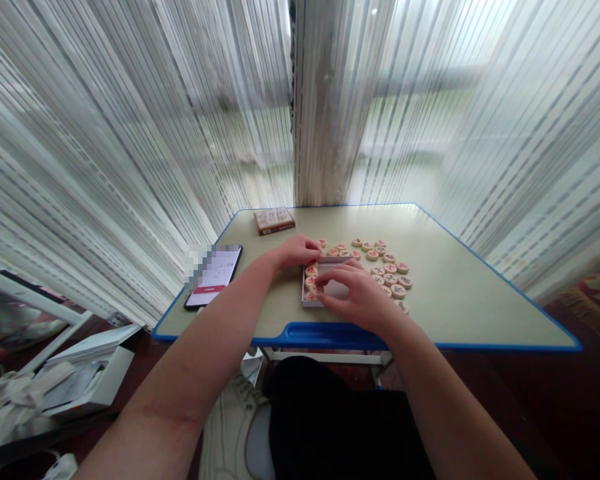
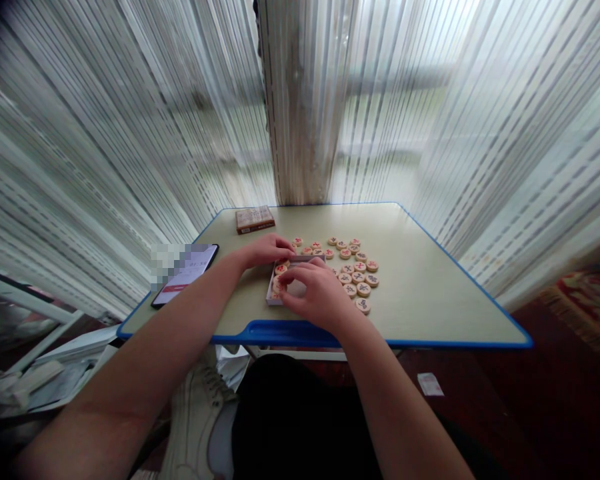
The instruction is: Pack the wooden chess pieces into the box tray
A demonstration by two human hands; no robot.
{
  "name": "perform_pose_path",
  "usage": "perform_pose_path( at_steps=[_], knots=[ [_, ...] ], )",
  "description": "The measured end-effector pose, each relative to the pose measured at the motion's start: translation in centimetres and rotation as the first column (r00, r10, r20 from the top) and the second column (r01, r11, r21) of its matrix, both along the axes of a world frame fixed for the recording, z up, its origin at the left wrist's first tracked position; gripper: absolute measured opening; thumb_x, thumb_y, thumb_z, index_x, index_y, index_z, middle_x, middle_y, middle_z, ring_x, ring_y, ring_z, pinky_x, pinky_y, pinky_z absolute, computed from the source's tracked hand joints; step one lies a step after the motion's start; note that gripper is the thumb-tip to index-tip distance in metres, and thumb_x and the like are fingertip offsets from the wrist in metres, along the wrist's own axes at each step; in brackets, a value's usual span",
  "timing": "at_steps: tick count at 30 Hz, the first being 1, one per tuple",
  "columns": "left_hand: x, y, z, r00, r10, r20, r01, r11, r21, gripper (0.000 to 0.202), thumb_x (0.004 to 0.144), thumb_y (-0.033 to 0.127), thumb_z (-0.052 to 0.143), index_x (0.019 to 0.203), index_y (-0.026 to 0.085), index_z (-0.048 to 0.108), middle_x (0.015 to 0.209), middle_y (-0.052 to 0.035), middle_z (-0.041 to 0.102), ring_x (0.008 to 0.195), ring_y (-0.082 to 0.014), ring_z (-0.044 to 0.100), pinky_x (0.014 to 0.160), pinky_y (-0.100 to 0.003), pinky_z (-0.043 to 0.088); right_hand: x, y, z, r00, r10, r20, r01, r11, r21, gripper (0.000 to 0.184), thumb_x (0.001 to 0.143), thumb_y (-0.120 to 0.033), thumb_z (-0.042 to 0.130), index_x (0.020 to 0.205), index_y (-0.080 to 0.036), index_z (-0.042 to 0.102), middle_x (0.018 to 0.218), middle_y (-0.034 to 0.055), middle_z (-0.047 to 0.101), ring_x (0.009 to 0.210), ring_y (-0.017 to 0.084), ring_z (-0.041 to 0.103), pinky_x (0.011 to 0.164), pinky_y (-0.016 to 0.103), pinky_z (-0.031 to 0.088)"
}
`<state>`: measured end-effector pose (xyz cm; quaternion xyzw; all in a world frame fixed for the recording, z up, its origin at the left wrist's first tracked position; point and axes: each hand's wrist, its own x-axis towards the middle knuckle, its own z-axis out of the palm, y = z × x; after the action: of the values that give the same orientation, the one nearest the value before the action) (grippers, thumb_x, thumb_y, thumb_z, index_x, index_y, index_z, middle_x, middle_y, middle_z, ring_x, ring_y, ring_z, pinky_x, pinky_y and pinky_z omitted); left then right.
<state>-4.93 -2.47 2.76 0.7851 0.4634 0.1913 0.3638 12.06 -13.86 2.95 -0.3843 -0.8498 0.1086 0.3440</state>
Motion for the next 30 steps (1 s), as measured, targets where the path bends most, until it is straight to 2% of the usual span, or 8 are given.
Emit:
perform_pose_path(
  at_steps=[10,16,19,21,25,30],
  knots=[
    [0.02,-0.05,0.19,0.999,-0.022,-0.034,0.023,1.000,0.019,0.028,0.066,0.031,0.056,0.079,0.011,0.071,0.069,-0.0003,0.064,0.066,-0.0125,0.052,0.063,-0.024,0.039,-0.18,0.23,-0.62,0.997,0.031,0.071,-0.029,0.999,-0.033,0.019,0.080,-0.029,0.060,0.095,-0.024,0.071,0.096,0.0049,0.068,0.090,0.021,0.053,0.089,0.040,0.040],
    [-0.01,-0.19,0.49,0.997,-0.053,-0.051,0.055,0.998,0.028,0.028,0.067,0.030,0.055,0.079,0.011,0.071,0.071,-0.0008,0.065,0.067,-0.0128,0.053,0.064,-0.024,0.039,-0.09,0.20,-0.64,0.994,0.056,0.094,-0.051,0.997,-0.050,0.020,0.081,-0.028,0.058,0.095,-0.027,0.072,0.098,0.0042,0.066,0.092,0.021,0.052,0.087,0.039,0.041],
    [0.00,-0.14,0.40,0.998,-0.042,-0.044,0.042,0.999,0.014,0.028,0.067,0.030,0.055,0.080,0.011,0.070,0.069,-0.0007,0.064,0.065,-0.0122,0.052,0.063,-0.024,0.039,-0.06,0.21,-0.59,0.997,0.022,0.071,-0.020,0.999,-0.026,0.022,0.080,-0.029,0.058,0.098,-0.024,0.071,0.100,0.0061,0.065,0.094,0.022,0.053,0.089,0.039,0.041],
    [0.03,-0.15,0.38,0.999,-0.031,-0.044,0.031,0.999,0.008,0.028,0.067,0.030,0.055,0.081,0.010,0.070,0.069,-0.0008,0.064,0.064,-0.0118,0.051,0.063,-0.024,0.039,-0.06,0.22,-0.52,0.998,-0.024,0.065,0.025,1.000,-0.013,0.019,0.079,-0.028,0.059,0.093,-0.022,0.071,0.098,0.0071,0.065,0.094,0.022,0.053,0.088,0.039,0.041],
    [0.13,-0.21,0.44,0.998,-0.021,-0.058,0.022,1.000,0.017,0.028,0.067,0.031,0.056,0.080,0.010,0.070,0.068,-0.0008,0.063,0.065,-0.0119,0.051,0.063,-0.024,0.039,-0.10,0.15,-0.26,0.993,-0.064,0.096,0.067,0.998,-0.022,0.011,0.077,-0.023,0.059,0.073,-0.021,0.070,0.082,0.0052,0.068,0.088,0.022,0.054,0.083,0.037,0.042],
    [0.16,-0.22,0.58,0.997,-0.032,-0.076,0.034,0.999,0.022,0.029,0.067,0.031,0.055,0.080,0.011,0.071,0.067,-0.0005,0.062,0.064,-0.0120,0.051,0.062,-0.023,0.038,-0.17,0.04,-0.05,0.994,-0.015,0.107,0.017,1.000,-0.012,0.014,0.078,-0.021,0.057,0.073,-0.021,0.071,0.080,0.0033,0.069,0.082,0.019,0.055,0.084,0.035,0.041]
  ],
)
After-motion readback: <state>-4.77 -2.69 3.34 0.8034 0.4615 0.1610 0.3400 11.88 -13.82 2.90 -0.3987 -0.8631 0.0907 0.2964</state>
